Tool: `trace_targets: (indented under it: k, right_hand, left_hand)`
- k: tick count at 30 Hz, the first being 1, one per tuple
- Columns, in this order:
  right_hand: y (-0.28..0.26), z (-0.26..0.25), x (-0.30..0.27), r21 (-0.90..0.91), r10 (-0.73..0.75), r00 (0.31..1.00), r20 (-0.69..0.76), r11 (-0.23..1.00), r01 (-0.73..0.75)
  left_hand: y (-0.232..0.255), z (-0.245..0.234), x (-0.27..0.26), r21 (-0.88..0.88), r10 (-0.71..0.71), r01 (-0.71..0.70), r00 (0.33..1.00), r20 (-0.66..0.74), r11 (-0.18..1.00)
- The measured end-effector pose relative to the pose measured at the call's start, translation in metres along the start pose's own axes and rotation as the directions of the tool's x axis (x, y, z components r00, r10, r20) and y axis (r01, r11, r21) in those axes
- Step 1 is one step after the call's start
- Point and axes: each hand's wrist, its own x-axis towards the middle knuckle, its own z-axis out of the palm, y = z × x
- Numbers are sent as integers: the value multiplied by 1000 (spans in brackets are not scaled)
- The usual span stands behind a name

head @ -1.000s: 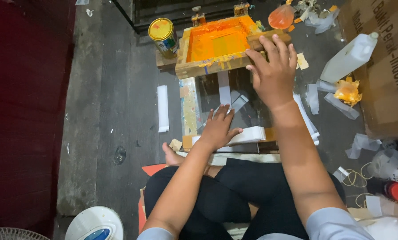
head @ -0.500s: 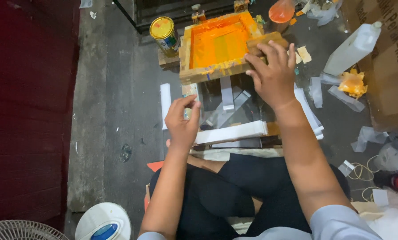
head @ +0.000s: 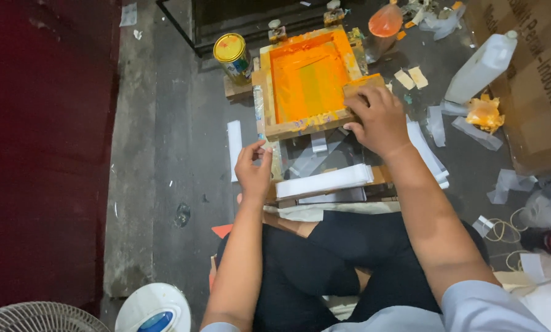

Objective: The person sits on the floor and uses a squeegee to spread orange ink across a screen printing frame. They place white rectangular sheets under the frame, pull the squeegee across the screen to apply ink, and then lift the printed sheets to place them on the floor.

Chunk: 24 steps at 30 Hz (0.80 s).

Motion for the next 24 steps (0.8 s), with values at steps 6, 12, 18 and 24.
trace_targets:
  k: [6,12,18,24]
  right_hand:
    - [-1,36,-22,-173,-17,997,74,985,29]
    - [-3,54,-24,-206,51,982,184,978,-12]
    - [-11,13,17,-169,136,951,279,981,-91]
    - [-25,50,122,-114,22,964,266,993,8]
  left_hand:
    - [-18,21,0,25,-12,12,1000,-1,1000]
    - [-14,20,1,-33,-165,165,986,2,986]
    - [-3,24,6,-98,-257,251,965,-56,963]
    - [-19,39,12,-119,-291,278,950,-114,953]
